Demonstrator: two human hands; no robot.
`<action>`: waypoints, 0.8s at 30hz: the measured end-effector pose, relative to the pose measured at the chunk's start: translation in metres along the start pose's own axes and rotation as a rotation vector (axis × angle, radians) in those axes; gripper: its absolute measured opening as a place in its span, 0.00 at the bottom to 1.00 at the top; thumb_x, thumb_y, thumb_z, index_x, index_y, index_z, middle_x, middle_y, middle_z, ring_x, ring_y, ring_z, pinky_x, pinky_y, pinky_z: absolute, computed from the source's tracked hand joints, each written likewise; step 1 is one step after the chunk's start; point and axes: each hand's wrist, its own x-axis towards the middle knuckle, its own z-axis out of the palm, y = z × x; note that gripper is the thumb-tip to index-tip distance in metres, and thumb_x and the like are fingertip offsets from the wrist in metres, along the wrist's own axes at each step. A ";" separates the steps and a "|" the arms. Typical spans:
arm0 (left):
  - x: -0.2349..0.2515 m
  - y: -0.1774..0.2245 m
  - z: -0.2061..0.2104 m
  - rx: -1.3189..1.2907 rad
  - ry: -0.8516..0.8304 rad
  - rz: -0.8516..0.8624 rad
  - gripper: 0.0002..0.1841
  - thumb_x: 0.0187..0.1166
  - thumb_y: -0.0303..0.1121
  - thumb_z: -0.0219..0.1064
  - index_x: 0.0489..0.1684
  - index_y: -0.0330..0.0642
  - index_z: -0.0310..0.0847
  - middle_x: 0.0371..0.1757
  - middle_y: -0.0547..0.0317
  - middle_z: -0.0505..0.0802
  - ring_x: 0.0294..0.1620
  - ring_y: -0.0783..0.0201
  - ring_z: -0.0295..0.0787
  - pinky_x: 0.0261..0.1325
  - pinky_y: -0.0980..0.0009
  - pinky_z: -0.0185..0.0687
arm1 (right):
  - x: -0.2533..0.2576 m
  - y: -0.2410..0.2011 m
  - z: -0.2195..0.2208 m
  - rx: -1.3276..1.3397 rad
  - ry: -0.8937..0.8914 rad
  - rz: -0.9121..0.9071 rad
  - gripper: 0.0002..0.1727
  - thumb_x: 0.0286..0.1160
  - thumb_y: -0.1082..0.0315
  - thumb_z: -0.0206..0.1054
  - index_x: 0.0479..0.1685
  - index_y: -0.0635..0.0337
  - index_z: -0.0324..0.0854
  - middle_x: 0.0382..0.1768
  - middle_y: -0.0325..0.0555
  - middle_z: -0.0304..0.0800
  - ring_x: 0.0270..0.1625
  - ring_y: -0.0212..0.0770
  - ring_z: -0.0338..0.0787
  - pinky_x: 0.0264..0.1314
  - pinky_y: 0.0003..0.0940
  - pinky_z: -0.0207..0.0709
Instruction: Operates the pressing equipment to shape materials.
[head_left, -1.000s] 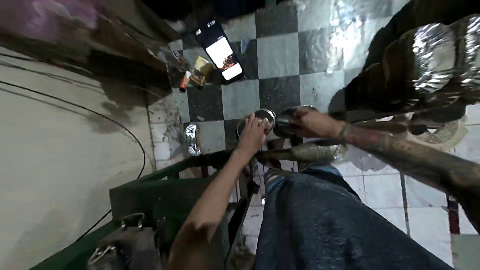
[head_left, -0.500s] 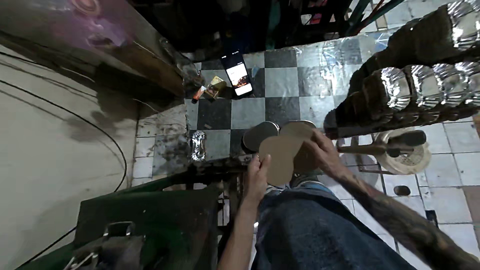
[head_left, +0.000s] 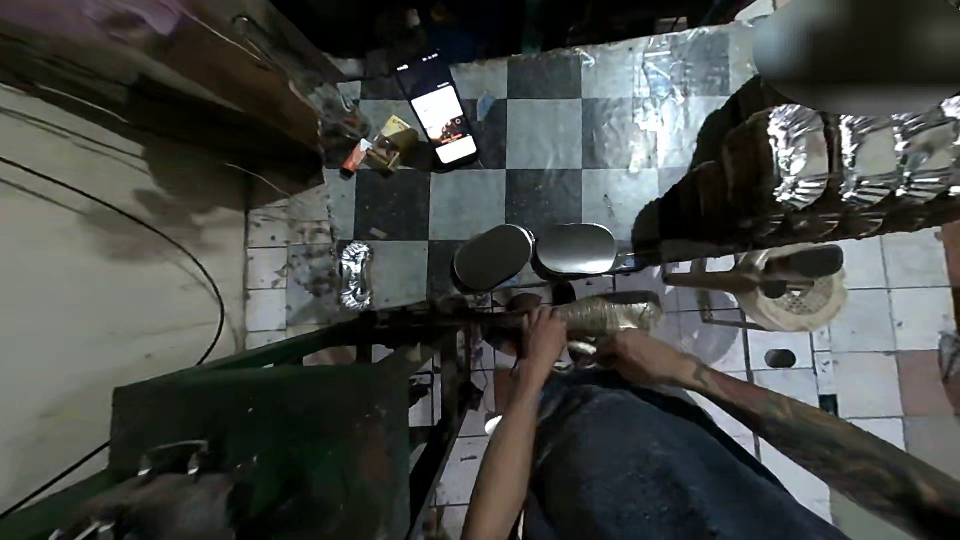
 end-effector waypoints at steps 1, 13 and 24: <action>0.015 0.017 0.004 0.019 -0.032 0.021 0.23 0.91 0.40 0.52 0.81 0.44 0.76 0.79 0.43 0.82 0.83 0.43 0.72 0.86 0.42 0.61 | -0.013 0.000 0.007 -0.043 -0.079 0.020 0.15 0.83 0.70 0.61 0.59 0.60 0.90 0.56 0.64 0.92 0.63 0.66 0.89 0.69 0.67 0.75; -0.075 0.043 -0.063 -0.377 0.489 0.119 0.21 0.91 0.43 0.52 0.54 0.39 0.91 0.60 0.50 0.94 0.70 0.54 0.85 0.84 0.50 0.64 | -0.036 -0.008 0.009 -0.198 -0.252 -0.033 0.24 0.88 0.63 0.58 0.81 0.56 0.76 0.67 0.66 0.88 0.69 0.68 0.87 0.76 0.72 0.71; -0.241 -0.124 -0.215 -0.925 1.754 0.061 0.27 0.97 0.37 0.36 0.83 0.27 0.65 0.78 0.35 0.78 0.80 0.56 0.74 0.84 0.61 0.66 | 0.037 -0.086 0.007 -0.621 -0.314 -0.226 0.21 0.88 0.53 0.61 0.75 0.42 0.83 0.55 0.61 0.94 0.59 0.66 0.92 0.64 0.71 0.78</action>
